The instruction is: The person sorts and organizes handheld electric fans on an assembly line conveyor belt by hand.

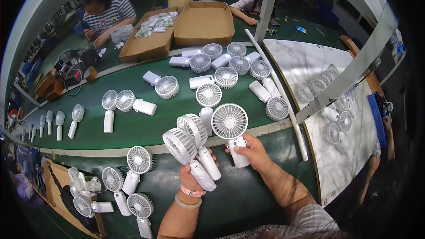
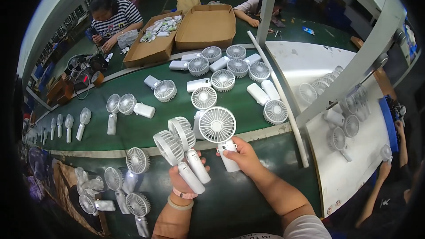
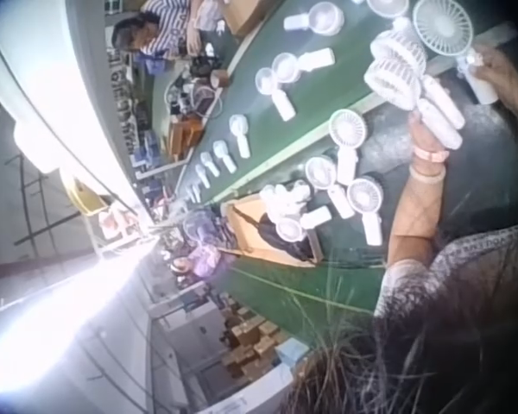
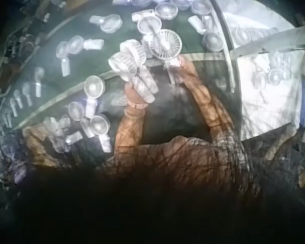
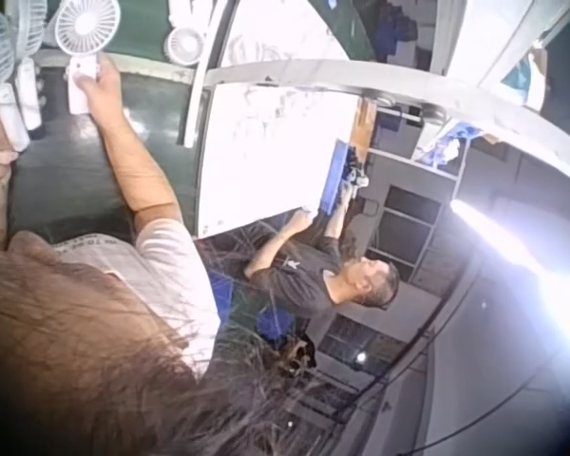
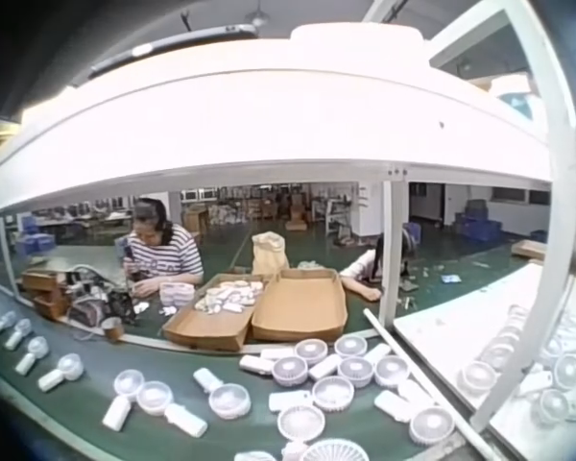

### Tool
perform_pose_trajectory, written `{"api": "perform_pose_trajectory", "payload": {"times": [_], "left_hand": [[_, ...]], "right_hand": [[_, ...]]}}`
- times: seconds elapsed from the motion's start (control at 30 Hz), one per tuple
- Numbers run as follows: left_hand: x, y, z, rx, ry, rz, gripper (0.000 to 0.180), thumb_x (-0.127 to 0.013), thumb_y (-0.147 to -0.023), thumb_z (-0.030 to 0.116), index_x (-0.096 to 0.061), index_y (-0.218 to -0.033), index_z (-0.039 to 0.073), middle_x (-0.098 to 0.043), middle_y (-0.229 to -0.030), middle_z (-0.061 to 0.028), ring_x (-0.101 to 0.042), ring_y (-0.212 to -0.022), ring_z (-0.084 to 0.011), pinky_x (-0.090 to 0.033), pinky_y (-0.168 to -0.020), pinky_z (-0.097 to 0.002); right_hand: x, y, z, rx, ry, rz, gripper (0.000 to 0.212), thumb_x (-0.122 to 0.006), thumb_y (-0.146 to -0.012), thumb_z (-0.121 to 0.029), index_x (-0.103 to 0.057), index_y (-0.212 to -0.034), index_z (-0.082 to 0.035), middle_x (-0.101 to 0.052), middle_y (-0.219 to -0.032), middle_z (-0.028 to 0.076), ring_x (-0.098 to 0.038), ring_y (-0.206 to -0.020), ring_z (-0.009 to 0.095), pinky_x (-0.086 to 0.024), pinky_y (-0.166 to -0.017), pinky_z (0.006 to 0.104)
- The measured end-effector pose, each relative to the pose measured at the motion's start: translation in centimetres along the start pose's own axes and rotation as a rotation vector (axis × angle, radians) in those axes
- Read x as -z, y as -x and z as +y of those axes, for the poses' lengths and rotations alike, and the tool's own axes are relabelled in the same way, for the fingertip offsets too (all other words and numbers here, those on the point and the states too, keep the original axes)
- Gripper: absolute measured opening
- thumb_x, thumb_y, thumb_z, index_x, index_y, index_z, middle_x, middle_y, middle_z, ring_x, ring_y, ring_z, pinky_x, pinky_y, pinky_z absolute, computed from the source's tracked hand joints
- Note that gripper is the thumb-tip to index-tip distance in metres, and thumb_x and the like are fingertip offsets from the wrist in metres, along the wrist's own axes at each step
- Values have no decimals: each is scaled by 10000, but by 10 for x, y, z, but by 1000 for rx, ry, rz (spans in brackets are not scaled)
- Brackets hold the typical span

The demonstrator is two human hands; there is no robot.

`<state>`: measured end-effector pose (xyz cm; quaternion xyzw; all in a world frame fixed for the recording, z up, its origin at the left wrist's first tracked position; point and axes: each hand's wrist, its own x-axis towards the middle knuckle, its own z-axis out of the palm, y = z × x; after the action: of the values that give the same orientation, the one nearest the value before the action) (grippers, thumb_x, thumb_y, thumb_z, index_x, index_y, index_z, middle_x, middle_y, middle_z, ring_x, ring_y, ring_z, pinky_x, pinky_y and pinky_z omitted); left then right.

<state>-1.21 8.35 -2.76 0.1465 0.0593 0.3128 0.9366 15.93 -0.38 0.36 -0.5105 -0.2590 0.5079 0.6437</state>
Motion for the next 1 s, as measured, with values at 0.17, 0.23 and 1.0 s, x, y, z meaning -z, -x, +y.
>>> {"api": "perform_pose_trajectory", "payload": {"times": [0.17,0.23,1.0], "left_hand": [[-6,-1,3,-6,-44,121,715,-573,-651,399,-377,-1235,37,-486,-1150,-107,-479,-1049,-256,-393,-909,-407],[13,-2,0,32,50,61,727,-604,-631,373,-381,-1233,34,-488,-1120,-82,-484,-1022,-223,-390,-905,-353],[-26,-94,-22,-229,-2395,352,745,-680,-673,341,-345,-1220,-38,-457,-1138,-203,-433,-1062,-359,-384,-873,-400]], "right_hand": [[-16,7,4,227,620,-18,434,-559,-781,-51,-404,-1181,12,-508,-1033,122,-514,-939,220,-416,-828,312],[-16,12,4,504,922,-156,486,-570,-789,-80,-368,-1222,6,-404,-1076,142,-414,-984,249,-364,-860,325],[-3,95,-20,49,-1050,-509,785,-635,-664,-519,-361,-1292,-136,-319,-1316,190,-394,-1153,338,-353,-921,500]]}}
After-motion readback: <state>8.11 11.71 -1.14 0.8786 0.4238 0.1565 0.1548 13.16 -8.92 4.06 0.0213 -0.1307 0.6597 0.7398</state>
